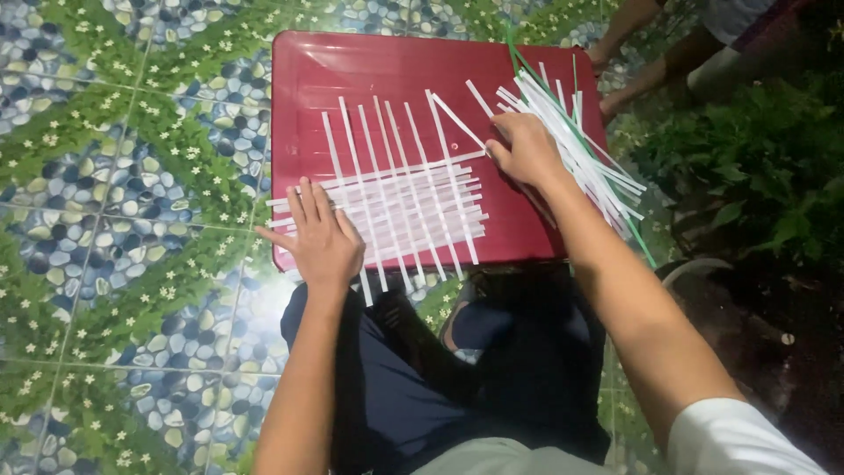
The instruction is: The person is weaving white plastic strips together to create a flat mat or sheet on a red plastic tray.
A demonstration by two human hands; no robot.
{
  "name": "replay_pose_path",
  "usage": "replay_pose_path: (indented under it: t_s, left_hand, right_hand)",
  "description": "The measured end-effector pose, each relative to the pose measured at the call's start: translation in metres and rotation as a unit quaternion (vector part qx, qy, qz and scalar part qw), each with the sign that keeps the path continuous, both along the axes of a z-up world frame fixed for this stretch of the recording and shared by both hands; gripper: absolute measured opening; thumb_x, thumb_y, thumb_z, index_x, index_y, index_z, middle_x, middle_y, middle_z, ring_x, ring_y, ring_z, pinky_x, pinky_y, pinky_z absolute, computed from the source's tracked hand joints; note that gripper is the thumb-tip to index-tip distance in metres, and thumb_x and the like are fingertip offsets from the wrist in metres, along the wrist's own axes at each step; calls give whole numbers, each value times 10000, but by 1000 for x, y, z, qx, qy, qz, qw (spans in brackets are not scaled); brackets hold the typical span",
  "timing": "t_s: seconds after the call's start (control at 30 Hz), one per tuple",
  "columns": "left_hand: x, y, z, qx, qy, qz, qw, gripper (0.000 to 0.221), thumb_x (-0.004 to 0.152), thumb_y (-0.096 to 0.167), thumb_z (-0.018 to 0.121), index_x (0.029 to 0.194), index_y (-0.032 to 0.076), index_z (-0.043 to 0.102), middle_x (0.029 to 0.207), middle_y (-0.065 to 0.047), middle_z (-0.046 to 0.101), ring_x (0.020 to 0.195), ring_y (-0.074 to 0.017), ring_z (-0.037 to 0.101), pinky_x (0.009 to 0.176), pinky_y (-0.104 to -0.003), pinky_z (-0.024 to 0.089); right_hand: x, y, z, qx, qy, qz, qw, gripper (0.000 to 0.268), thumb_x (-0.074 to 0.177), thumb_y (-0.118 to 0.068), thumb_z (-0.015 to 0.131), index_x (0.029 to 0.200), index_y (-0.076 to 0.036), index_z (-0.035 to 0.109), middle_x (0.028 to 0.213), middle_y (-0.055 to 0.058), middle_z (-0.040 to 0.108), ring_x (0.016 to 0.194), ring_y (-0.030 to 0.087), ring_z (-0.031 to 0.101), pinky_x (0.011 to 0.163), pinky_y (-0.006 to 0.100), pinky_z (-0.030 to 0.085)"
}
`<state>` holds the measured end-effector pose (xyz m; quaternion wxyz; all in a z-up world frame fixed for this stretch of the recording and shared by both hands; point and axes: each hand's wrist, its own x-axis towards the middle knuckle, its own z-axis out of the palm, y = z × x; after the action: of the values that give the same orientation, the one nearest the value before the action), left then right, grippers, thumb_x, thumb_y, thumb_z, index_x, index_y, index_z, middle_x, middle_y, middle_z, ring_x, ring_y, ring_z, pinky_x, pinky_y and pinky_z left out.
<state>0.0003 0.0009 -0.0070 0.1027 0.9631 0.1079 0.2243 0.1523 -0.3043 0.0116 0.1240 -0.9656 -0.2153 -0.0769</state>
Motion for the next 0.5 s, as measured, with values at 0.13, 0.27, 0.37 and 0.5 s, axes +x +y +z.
replay_pose_path:
  t_s: [0.13,0.27,0.37,0.5]
  left_hand:
    - [2,-5,11,-10,-23,-20,999,475,873,219,356,1293,4,408,1435,-176,246,1321,-352,198,870,-766,64]
    - [6,-34,55,33,-106,-93,990,442,883,194,385,1292,29,412,1436,-160,249,1330,-342,175,921,-739,-12]
    - [16,-62,90,35,-142,-115,983,442,912,218,347,1324,60,380,1446,-117,222,1344,-306,139,948,-724,-49]
    - [30,-101,90,1,-145,-172,974,451,908,232,342,1343,114,344,1432,-90,248,1333,-280,214,960,-741,12]
  right_hand:
    - [-5,12,8,24,54,-33,998,325,788,-185,656,1101,-109,616,1020,100,613,990,296,558,881,410,411]
    - [4,11,-11,-6,62,-75,995,215,765,-199,665,980,-188,671,931,14,623,902,229,601,790,371,470]
    - [9,14,-17,-7,74,-104,992,170,749,-214,667,918,-221,686,865,-12,634,835,217,625,727,361,498]
    - [0,21,6,46,111,-127,985,74,745,-142,620,787,-127,679,727,77,644,776,330,629,669,436,517]
